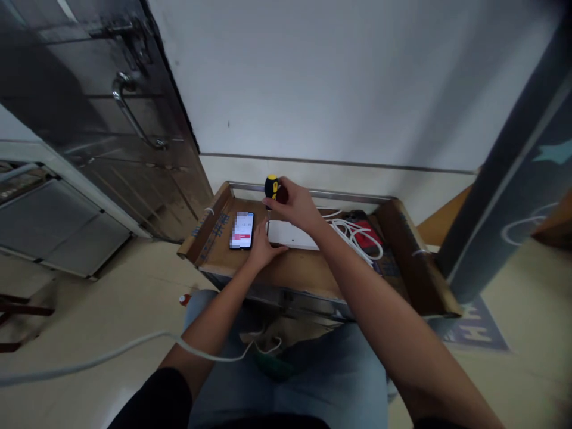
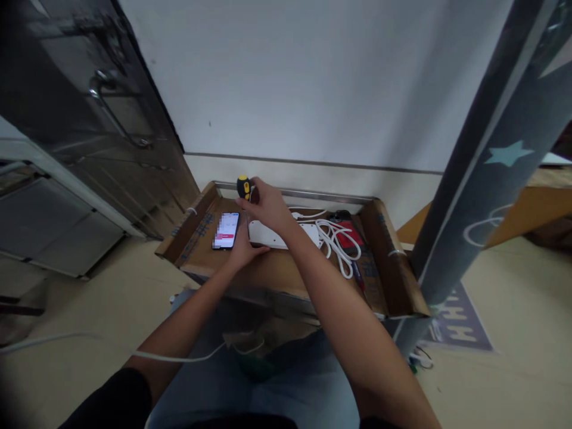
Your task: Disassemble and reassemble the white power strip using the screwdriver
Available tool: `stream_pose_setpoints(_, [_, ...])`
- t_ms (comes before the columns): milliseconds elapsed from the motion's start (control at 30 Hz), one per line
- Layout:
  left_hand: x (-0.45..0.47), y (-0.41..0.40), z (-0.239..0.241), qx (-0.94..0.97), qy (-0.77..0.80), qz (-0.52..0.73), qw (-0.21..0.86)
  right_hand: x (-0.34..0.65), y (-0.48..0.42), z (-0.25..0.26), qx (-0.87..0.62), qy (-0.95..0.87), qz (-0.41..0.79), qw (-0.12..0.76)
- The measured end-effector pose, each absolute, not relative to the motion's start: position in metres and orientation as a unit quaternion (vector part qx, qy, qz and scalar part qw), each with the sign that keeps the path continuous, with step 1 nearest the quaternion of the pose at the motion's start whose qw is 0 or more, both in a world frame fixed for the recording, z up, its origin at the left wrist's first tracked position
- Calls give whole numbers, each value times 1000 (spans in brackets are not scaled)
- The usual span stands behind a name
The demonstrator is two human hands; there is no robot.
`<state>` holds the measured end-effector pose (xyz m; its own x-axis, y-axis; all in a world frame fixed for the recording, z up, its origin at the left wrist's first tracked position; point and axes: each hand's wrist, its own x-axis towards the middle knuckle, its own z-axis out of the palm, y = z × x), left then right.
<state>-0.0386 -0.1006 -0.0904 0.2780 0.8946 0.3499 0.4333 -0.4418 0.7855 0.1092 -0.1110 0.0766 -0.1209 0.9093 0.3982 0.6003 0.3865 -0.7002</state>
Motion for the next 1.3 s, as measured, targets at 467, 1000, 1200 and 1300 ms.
stream_pose_setpoints(467, [-69,-112,-91,777,431,333,315,114,-152,97,-444,-755,296,381])
stream_pose_setpoints(1000, [-86,-141,-79,814,446,262,265,129,-143,111,-425,-535,360,635])
stream_pose_setpoints(1200, [-82,-150,-77,830,432,285,208,160,-124,116,-409,-360,373,751])
stream_pose_setpoints(1300, [-80,-152,-76,839,424,287,185,174,-121,117,-409,-306,384,769])
